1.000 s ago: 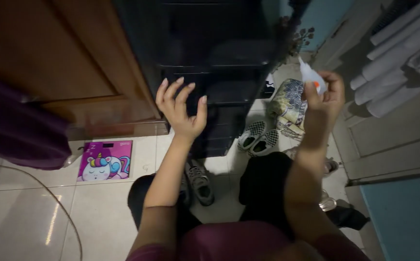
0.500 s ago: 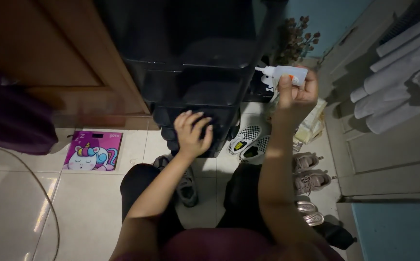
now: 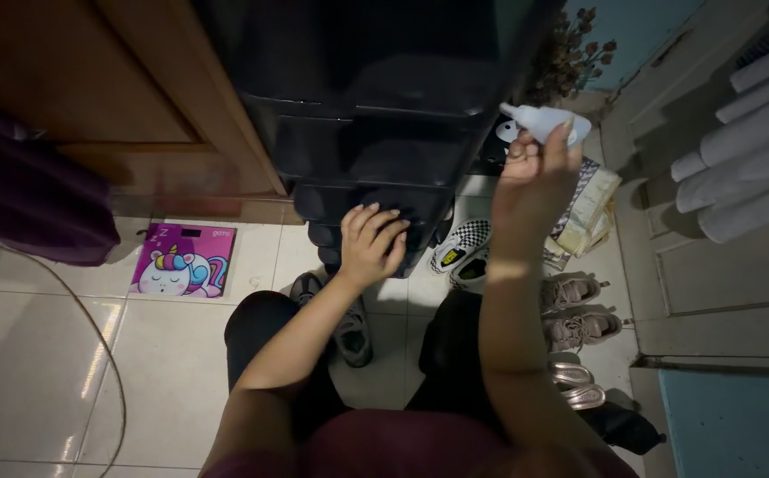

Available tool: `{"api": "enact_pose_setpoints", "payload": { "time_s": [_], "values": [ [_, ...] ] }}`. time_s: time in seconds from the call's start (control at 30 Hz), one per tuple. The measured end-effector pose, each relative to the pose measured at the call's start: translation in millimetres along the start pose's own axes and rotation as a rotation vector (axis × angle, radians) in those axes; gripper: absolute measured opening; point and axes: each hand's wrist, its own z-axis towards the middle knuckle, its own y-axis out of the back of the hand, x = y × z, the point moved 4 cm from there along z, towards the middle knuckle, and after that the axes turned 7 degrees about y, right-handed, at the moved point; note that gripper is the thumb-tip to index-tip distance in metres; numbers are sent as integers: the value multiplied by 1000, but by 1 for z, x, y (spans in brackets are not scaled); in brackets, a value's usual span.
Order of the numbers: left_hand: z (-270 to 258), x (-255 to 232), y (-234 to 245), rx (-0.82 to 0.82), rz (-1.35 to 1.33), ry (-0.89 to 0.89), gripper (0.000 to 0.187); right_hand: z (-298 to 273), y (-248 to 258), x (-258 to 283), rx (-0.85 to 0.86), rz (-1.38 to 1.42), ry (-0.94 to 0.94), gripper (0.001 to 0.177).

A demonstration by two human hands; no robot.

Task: The person assembles a black plastic shoe rack by applying glue to the joints and pressing the pieces together. They then retrieve a small white object from a shelf and place it inside the assembled rack.

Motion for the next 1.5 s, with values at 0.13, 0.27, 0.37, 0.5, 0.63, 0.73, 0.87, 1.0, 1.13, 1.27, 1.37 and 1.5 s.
{"api": "enact_pose_setpoints", "payload": {
  "time_s": [0.13, 0.27, 0.37, 0.5, 0.63, 0.73, 0.87, 1.0, 1.13, 1.27, 1.37, 1.5],
  "values": [
    [46, -14, 30, -78, -85, 12, 22, 15, 9, -3, 3, 212, -131, 32],
    [129, -44, 46, -94, -180, 40, 23, 28, 25, -5, -51, 258, -159, 30],
    [194, -60, 28, 68, -189, 103, 27, 34, 29, -5, -28, 250, -141, 29],
    [240, -52, 2, 362, -160, 102, 25, 26, 19, 9, 82, 81, 89, 29],
    [244, -46, -5, 463, -218, 60, 23, 13, 11, 15, 57, 34, 84, 33],
    [243, -46, -4, 461, -226, 63, 22, 10, 8, 13, 71, 33, 50, 32],
    [239, -49, -2, 418, -199, 26, 24, 9, 8, 16, 79, 8, 88, 27],
    [238, -44, -1, 428, -234, 73, 21, 8, 6, 18, 140, -67, 181, 19],
    [237, -42, 4, 449, -289, 60, 28, 13, 8, 9, 152, -115, 200, 22],
    [233, -44, 5, 426, -222, 10, 30, 24, 12, -11, 132, -141, 181, 25],
    [230, -43, 4, 398, -235, 25, 29, 26, 16, -16, 122, -151, 166, 27],
    [228, -44, 3, 399, -236, 52, 19, 23, 12, -17, 87, -221, 203, 28]
  ]
}}
